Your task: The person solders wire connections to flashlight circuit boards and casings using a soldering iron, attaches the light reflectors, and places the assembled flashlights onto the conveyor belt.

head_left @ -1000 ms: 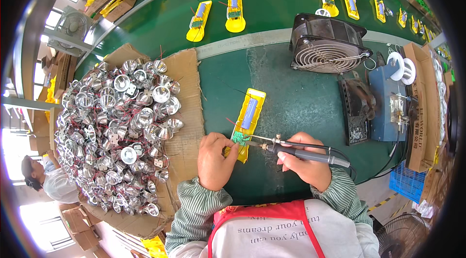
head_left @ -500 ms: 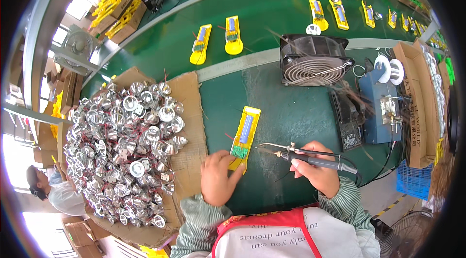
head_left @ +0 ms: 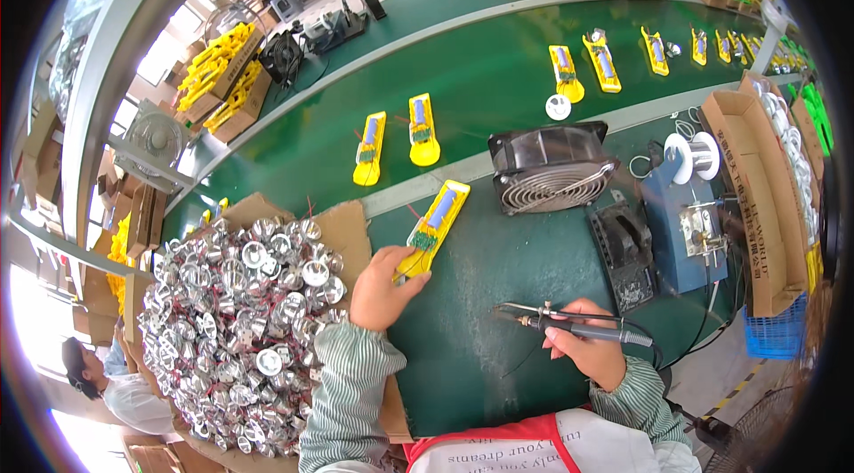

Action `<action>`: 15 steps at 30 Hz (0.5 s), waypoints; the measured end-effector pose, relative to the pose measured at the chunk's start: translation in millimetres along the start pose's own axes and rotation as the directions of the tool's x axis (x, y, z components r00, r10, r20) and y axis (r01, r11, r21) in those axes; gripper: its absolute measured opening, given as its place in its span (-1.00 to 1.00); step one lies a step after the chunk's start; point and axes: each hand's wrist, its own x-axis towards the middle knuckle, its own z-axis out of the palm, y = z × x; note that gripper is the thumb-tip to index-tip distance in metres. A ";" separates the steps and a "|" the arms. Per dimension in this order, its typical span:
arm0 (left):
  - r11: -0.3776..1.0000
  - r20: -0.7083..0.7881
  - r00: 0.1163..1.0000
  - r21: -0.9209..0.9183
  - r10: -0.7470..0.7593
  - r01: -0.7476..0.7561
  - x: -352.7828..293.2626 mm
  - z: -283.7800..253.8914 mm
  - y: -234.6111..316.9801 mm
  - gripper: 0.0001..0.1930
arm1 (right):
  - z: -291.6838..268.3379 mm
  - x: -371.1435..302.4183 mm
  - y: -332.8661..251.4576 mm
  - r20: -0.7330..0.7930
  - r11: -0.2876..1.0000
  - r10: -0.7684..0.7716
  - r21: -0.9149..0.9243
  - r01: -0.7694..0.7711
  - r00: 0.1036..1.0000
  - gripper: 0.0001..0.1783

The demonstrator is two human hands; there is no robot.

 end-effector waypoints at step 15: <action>0.895 -0.074 0.989 0.438 0.125 -0.080 222.0 76.3 12.4 -0.38 | -17.9 13.0 -6.9 -0.141 0.999 0.045 -0.016 -0.048 0.989 -0.83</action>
